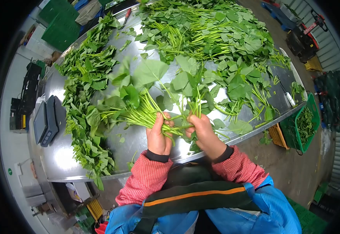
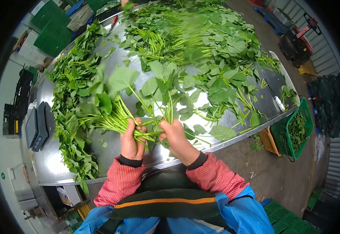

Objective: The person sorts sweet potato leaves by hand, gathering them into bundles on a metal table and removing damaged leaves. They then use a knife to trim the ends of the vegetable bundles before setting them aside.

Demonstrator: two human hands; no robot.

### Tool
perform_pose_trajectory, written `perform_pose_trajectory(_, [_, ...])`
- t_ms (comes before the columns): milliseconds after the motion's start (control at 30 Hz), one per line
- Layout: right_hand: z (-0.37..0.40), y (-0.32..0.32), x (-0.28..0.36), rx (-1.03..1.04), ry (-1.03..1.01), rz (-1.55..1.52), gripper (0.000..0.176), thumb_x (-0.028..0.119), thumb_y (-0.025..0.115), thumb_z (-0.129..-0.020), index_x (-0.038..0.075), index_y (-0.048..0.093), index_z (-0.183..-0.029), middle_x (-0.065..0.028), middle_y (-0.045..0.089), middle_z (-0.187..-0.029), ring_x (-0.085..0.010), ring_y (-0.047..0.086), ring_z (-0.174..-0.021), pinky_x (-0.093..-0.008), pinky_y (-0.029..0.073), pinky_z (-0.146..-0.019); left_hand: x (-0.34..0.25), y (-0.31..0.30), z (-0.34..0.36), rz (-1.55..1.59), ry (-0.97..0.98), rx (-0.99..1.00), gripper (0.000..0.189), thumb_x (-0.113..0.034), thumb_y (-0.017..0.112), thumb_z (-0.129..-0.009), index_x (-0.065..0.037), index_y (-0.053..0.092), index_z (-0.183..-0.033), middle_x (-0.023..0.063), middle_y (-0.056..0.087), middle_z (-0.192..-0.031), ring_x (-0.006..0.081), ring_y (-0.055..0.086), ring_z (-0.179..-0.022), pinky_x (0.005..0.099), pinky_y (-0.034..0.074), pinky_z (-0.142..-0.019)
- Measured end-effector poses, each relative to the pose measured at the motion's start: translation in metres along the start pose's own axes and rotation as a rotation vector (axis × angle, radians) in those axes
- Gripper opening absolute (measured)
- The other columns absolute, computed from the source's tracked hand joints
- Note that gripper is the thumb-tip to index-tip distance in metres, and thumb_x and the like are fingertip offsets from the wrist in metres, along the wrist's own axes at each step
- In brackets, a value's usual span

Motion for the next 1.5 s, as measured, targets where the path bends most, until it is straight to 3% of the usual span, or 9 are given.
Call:
perform_pose_trajectory(367, [0.006,0.008,0.002,0.498,0.295,-0.172,0.010,0.015,0.051,-0.084,0.007,0.052,-0.089,0.0017,0.048,-0.071,-0.0070,0.039,-0.053,-0.0209,0.031,-0.046,0.007,-0.036,-0.014,0.354,-0.360,0.057,0.016,-0.021,0.056,-0.093,-0.009,0.048,-0.098,0.0006,0.053,-0.081,0.0067,0.050,-0.066,0.0227,0.046,-0.064])
perform_pose_trajectory(600, [0.031,0.001,0.074,0.052,-0.231,0.309,0.013,0.013,0.051,-0.082,0.005,0.052,-0.091,0.0019,0.045,-0.064,-0.0058,0.036,-0.049,-0.0218,0.027,-0.042,-0.058,-0.136,-0.054,0.155,0.016,-0.179,0.021,-0.030,0.053,-0.094,-0.011,0.054,-0.087,-0.0033,0.051,-0.068,0.0095,0.051,-0.060,0.0270,0.045,-0.054])
perform_pose_trajectory(667, [-0.002,-0.038,0.076,0.082,-0.130,0.262,0.026,0.016,0.054,-0.079,-0.001,0.055,-0.098,-0.0026,0.055,-0.074,-0.0117,0.051,-0.060,-0.0269,0.045,-0.054,-0.072,-0.107,-0.038,0.052,0.086,-0.147,0.019,-0.028,0.055,-0.093,-0.009,0.054,-0.092,-0.0017,0.054,-0.071,0.0080,0.051,-0.061,0.0258,0.045,-0.055])
perform_pose_trajectory(767, [-0.042,-0.023,0.038,-0.095,-0.278,1.015,0.033,0.022,0.055,-0.080,-0.005,0.056,-0.100,-0.0075,0.061,-0.075,-0.0191,0.057,-0.064,-0.0343,0.048,-0.060,-0.062,-0.075,-0.031,-0.075,0.108,-0.112,0.018,-0.026,0.055,-0.093,-0.010,0.053,-0.099,-0.0028,0.057,-0.084,0.0041,0.050,-0.064,0.0190,0.040,-0.050])
perform_pose_trajectory(867, [-0.039,-0.004,0.010,0.302,-0.193,1.883,0.051,0.044,0.061,-0.080,-0.003,0.061,-0.102,-0.0215,0.063,-0.089,-0.0333,0.062,-0.081,-0.0409,0.048,-0.072,-0.053,-0.056,-0.023,-0.131,-0.011,-0.012,0.016,-0.023,0.056,-0.093,-0.007,0.053,-0.098,0.0001,0.058,-0.084,0.0061,0.053,-0.064,0.0202,0.044,-0.051])
perform_pose_trajectory(1200, [-0.010,0.030,0.025,0.148,-0.516,1.254,0.026,0.025,0.056,-0.089,-0.001,0.059,-0.086,-0.0152,0.061,-0.075,-0.0284,0.059,-0.065,-0.0368,0.044,-0.058,-0.016,-0.038,-0.005,-0.210,-0.023,0.053,0.014,-0.010,0.059,-0.089,-0.001,0.056,-0.100,0.0070,0.061,-0.087,0.0110,0.056,-0.073,0.0236,0.051,-0.068])
perform_pose_trajectory(1367, [-0.025,-0.001,0.019,-0.236,-0.725,0.727,0.018,0.015,0.054,-0.090,0.000,0.056,-0.080,-0.0083,0.057,-0.063,-0.0133,0.049,-0.053,-0.0319,0.039,-0.050,-0.017,-0.029,-0.002,-0.105,-0.037,-0.018,0.020,-0.024,0.061,-0.090,-0.006,0.058,-0.097,0.0005,0.059,-0.078,0.0101,0.056,-0.063,0.0207,0.040,-0.045])
perform_pose_trajectory(1400, [-0.037,-0.026,0.036,-0.367,-0.445,0.603,0.020,0.015,0.051,-0.091,0.000,0.055,-0.078,-0.0063,0.056,-0.063,-0.0082,0.045,-0.058,-0.0305,0.039,-0.051,-0.029,-0.034,-0.002,-0.154,0.032,-0.114,0.020,-0.026,0.059,-0.090,-0.007,0.058,-0.097,0.0003,0.059,-0.078,0.0107,0.057,-0.062,0.0201,0.040,-0.045])
perform_pose_trajectory(1500, [-0.043,-0.055,0.044,-0.226,-0.690,1.047,0.024,0.023,0.054,-0.088,0.001,0.057,-0.080,-0.0127,0.060,-0.067,-0.0219,0.055,-0.059,-0.0366,0.044,-0.055,-0.056,-0.032,-0.010,-0.168,0.178,-0.007,0.022,-0.027,0.056,-0.093,-0.005,0.057,-0.095,0.0034,0.058,-0.081,0.0140,0.058,-0.064,0.0261,0.050,-0.057])
Point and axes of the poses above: each hand's wrist, its own z-axis away from the middle knuckle, its own y-axis out of the palm, x = y × z, the point moved 2 cm from there along -z, towards the middle knuckle
